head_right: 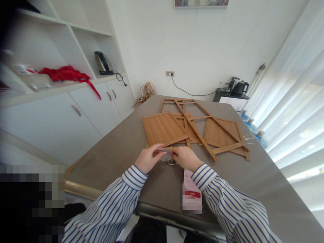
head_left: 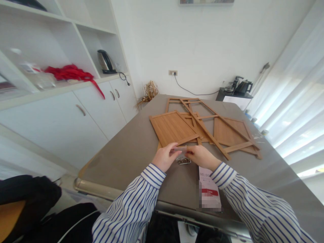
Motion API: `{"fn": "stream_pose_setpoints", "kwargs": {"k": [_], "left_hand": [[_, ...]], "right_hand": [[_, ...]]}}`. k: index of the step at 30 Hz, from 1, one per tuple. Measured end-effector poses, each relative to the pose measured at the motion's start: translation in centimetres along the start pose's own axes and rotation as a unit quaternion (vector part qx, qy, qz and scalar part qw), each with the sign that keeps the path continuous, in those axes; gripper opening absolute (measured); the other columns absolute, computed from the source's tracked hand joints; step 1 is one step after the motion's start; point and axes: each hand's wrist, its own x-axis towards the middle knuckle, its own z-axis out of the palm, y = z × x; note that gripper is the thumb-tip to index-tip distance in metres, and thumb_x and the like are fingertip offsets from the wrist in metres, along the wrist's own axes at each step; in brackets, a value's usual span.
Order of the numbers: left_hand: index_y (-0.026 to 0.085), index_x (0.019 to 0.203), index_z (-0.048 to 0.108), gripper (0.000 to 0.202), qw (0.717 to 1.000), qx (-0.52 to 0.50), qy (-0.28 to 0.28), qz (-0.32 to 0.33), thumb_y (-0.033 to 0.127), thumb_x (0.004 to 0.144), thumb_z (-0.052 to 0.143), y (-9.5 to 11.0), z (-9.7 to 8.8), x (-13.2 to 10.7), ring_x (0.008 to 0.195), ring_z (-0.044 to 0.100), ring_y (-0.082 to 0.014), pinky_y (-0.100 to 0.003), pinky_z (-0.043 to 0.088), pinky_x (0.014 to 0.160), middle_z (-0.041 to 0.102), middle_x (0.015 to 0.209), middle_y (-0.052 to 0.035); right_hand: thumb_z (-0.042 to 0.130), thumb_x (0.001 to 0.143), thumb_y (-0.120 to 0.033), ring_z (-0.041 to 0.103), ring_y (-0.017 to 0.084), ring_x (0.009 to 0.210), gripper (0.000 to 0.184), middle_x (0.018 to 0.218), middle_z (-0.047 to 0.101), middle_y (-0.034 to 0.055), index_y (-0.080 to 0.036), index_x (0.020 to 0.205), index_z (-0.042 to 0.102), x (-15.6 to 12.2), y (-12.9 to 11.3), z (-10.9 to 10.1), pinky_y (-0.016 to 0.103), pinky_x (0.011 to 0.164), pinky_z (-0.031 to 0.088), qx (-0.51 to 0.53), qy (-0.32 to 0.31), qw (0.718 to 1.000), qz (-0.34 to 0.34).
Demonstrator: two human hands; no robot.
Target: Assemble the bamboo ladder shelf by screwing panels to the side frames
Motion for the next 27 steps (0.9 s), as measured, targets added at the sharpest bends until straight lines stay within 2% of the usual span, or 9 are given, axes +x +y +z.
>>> {"fn": "stream_pose_setpoints", "kwargs": {"k": [3,7,10,13,16,21,24,27], "left_hand": [[0.018,0.111,0.058,0.039,0.999,-0.041,-0.001,-0.018,0.041,0.080,0.055,-0.3,0.0,-0.3,0.086,0.066,-0.0159,-0.028,0.052,0.082,0.068,0.102,-0.0051],[0.021,0.109,0.061,0.032,1.000,-0.025,0.000,0.002,0.036,0.084,0.050,0.0,-0.2,-0.2,0.094,0.064,-0.0168,-0.030,0.049,0.087,0.068,0.104,-0.0032],[0.024,0.109,0.062,0.030,1.000,-0.019,0.001,0.025,0.035,0.085,0.047,0.4,-0.2,0.0,0.099,0.062,-0.0172,-0.032,0.047,0.090,0.067,0.107,-0.0018],[0.022,0.105,0.064,0.030,0.998,-0.054,0.019,0.018,0.037,0.084,0.050,0.5,0.0,0.2,0.100,0.061,-0.0178,-0.032,0.047,0.091,0.066,0.108,-0.0035],[0.018,0.099,0.066,0.029,0.993,-0.110,0.046,-0.013,0.038,0.081,0.054,0.4,0.1,0.2,0.090,0.065,-0.0180,-0.031,0.051,0.083,0.069,0.100,-0.0059],[0.014,0.093,0.064,0.032,0.975,-0.202,0.054,-0.077,0.039,0.074,0.062,0.6,-0.9,-0.1,0.072,0.067,-0.0174,-0.029,0.055,0.066,0.071,0.086,-0.0072],[0.012,0.092,0.062,0.035,0.964,-0.230,0.061,-0.121,0.042,0.072,0.063,0.1,-2.0,-0.5,0.068,0.066,-0.0177,-0.027,0.054,0.057,0.071,0.084,-0.0081],[0.013,0.097,0.060,0.039,0.961,-0.222,0.067,-0.153,0.044,0.073,0.061,-1.2,-3.3,-0.9,0.071,0.067,-0.0183,-0.027,0.054,0.056,0.071,0.086,-0.0091]], "right_hand": [[0.043,0.085,-0.033,0.062,0.016,0.073,0.027,0.080,0.069,0.0043,-0.022,0.091,0.067,0.0,0.2,0.1,0.023,0.062,0.037,0.015,0.011,1.000,-0.006],[0.041,0.088,-0.033,0.062,0.017,0.076,0.029,0.086,0.070,0.0052,-0.022,0.097,0.067,-0.1,0.3,-0.2,0.024,0.065,0.039,0.043,0.031,0.998,-0.034],[0.041,0.089,-0.031,0.062,0.017,0.078,0.029,0.088,0.070,0.0058,-0.021,0.098,0.067,-0.3,0.0,-0.8,0.024,0.068,0.040,0.070,0.037,0.995,-0.058],[0.043,0.088,-0.030,0.062,0.016,0.081,0.028,0.091,0.070,0.0060,-0.021,0.100,0.067,-0.5,-0.3,-1.7,0.024,0.071,0.041,0.101,0.036,0.991,-0.081],[0.046,0.087,-0.030,0.062,0.016,0.080,0.027,0.091,0.070,0.0053,-0.021,0.102,0.066,-0.8,-0.5,-2.7,0.025,0.072,0.042,0.117,0.031,0.989,-0.085],[0.048,0.085,-0.032,0.062,0.017,0.087,0.030,0.101,0.068,0.0033,-0.023,0.110,0.063,-1.2,-0.3,-3.6,0.027,0.080,0.044,0.124,0.049,0.989,-0.063],[0.047,0.086,-0.032,0.062,0.018,0.093,0.032,0.107,0.066,0.0042,-0.022,0.112,0.062,-1.4,0.0,-3.8,0.028,0.085,0.043,0.121,0.057,0.990,-0.040],[0.047,0.086,-0.032,0.061,0.018,0.094,0.032,0.108,0.066,0.0050,-0.020,0.112,0.062,-1.5,0.4,-3.8,0.028,0.086,0.043,0.107,0.060,0.992,-0.014]]}}
